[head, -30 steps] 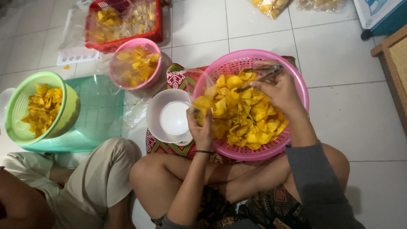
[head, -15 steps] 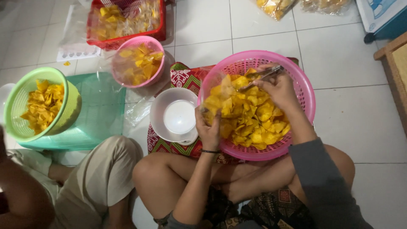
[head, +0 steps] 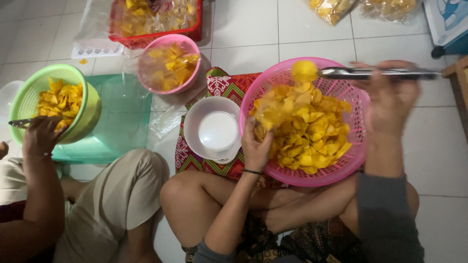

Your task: The person uses tongs to transfer fried chips from a large pink basket into a plastic bag, repeating the action for multiple bags while sitting on the floor.

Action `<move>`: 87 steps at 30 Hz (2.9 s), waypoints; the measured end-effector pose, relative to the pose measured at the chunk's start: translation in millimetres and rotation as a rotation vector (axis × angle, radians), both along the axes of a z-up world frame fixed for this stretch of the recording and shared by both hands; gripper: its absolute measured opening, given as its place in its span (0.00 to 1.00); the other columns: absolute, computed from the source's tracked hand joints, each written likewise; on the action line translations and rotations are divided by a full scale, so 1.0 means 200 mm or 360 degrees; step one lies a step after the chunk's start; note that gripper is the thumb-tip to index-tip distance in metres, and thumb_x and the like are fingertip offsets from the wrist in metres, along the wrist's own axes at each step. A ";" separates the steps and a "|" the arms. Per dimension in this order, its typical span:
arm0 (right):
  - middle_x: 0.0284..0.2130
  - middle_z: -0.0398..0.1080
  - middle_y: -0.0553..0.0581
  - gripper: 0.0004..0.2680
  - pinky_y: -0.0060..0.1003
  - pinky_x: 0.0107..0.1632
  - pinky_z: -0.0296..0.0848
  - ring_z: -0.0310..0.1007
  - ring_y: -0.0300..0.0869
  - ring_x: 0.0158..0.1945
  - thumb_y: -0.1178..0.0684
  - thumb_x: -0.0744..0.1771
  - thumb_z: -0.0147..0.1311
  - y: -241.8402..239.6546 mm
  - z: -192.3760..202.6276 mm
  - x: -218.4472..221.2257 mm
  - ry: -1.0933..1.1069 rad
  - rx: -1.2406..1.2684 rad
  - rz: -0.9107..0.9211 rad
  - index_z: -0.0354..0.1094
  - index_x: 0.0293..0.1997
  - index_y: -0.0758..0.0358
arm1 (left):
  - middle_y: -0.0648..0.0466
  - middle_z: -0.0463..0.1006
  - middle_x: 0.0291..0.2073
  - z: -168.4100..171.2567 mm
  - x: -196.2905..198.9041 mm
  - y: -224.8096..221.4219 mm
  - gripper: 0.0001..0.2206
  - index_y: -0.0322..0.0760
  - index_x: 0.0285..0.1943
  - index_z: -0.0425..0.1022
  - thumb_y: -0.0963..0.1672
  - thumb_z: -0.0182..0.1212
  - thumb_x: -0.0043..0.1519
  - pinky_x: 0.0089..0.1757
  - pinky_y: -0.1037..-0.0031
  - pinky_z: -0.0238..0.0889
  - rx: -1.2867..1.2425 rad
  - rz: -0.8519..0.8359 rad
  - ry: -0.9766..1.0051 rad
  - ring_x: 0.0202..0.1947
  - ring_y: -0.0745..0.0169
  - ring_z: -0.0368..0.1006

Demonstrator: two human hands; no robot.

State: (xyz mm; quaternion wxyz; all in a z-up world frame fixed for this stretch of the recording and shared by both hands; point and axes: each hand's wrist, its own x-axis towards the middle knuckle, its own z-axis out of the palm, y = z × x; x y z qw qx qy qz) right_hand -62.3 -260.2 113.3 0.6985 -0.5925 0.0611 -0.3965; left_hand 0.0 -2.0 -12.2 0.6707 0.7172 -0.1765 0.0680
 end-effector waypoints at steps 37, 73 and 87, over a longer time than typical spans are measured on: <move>0.32 0.77 0.54 0.06 0.28 0.30 0.78 0.79 0.37 0.29 0.56 0.73 0.56 0.12 0.33 -0.34 0.0581 -0.1036 0.0234 0.73 0.55 0.62 | 0.47 0.76 0.51 0.13 -0.05 -0.01 0.16 0.36 0.60 0.70 0.47 0.66 0.68 0.52 0.62 0.70 0.0213 0.0002 -0.0306 0.52 0.49 0.75; 0.34 0.71 0.58 0.05 0.43 0.31 0.64 0.68 0.47 0.32 0.65 0.69 0.62 0.20 0.24 -0.29 0.0546 -0.1942 -0.0162 0.70 0.45 0.69 | 0.50 0.75 0.55 0.18 -0.06 0.00 0.32 0.41 0.65 0.70 0.54 0.77 0.55 0.53 0.62 0.71 0.0524 -0.0109 -0.0476 0.57 0.51 0.69; 0.44 0.69 0.54 0.05 0.53 0.68 0.83 0.75 0.46 0.50 0.55 0.76 0.55 0.16 0.19 -0.16 -0.0136 -0.0712 0.0038 0.60 0.50 0.56 | 0.49 0.72 0.58 0.03 -0.02 0.01 0.22 0.40 0.62 0.67 0.43 0.69 0.60 0.58 0.65 0.68 0.0066 -0.0050 -0.0162 0.60 0.52 0.71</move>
